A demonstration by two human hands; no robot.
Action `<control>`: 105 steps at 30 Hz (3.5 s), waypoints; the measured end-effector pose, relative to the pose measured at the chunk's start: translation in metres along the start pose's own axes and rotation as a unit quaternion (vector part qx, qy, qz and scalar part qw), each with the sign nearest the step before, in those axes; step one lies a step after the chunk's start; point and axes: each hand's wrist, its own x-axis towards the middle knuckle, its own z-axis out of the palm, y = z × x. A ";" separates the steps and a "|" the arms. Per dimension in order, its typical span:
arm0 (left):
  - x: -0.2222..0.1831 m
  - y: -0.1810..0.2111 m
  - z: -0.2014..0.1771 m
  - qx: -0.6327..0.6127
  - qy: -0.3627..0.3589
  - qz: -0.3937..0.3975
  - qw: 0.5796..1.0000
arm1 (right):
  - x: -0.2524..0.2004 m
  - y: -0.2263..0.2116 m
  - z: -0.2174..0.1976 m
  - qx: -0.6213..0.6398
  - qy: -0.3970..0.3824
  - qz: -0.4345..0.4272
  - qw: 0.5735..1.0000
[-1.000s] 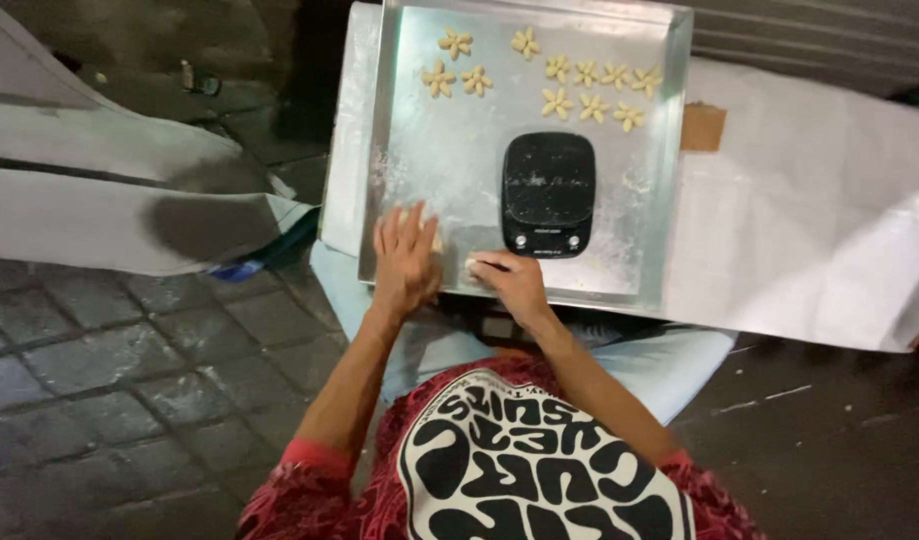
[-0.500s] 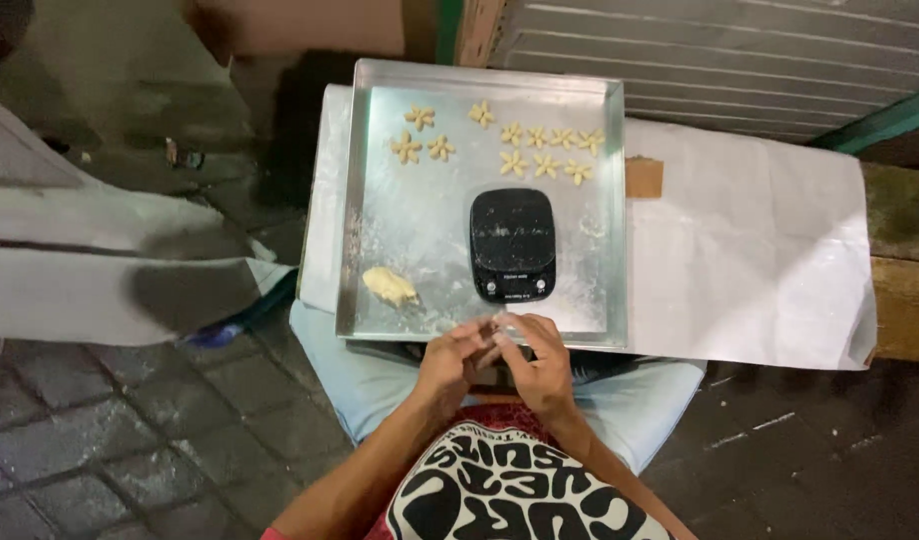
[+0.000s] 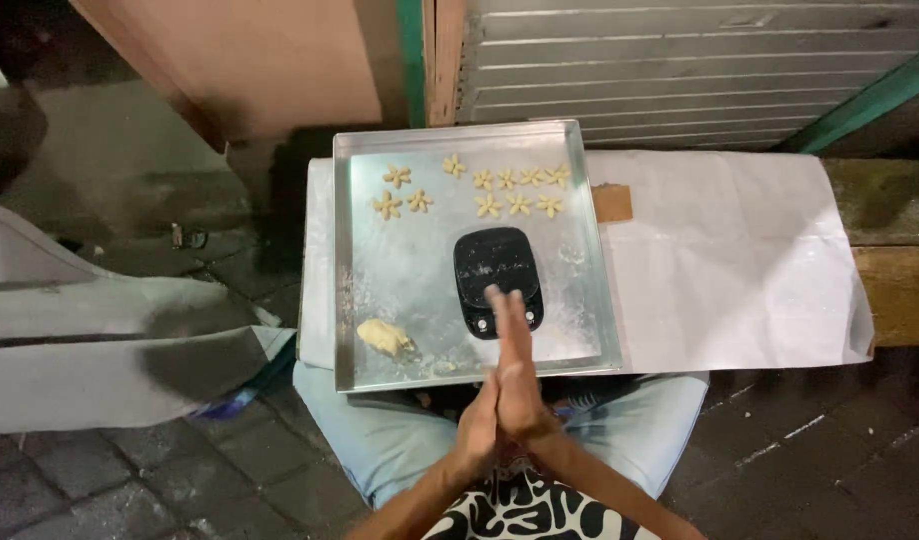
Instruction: Shaping dough into flower-shaped cookies on a baking tray.
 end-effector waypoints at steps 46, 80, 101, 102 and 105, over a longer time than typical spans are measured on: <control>0.054 -0.008 -0.051 -0.247 0.046 0.143 0.957 | -0.045 0.060 0.000 -0.045 -0.006 0.108 0.993; 0.224 0.166 -0.204 0.632 0.264 0.495 0.534 | -0.092 0.147 -0.044 -0.371 0.092 0.003 0.924; 0.160 0.122 -0.202 0.557 0.172 0.516 0.627 | -0.092 0.152 -0.043 -0.328 0.098 -0.012 0.940; 0.147 0.103 -0.200 0.558 0.173 0.516 0.627 | -0.086 0.141 -0.037 -0.327 0.098 -0.012 0.940; 0.107 0.057 -0.190 0.532 0.176 0.554 0.616 | -0.071 0.120 -0.007 -0.197 0.053 0.022 0.979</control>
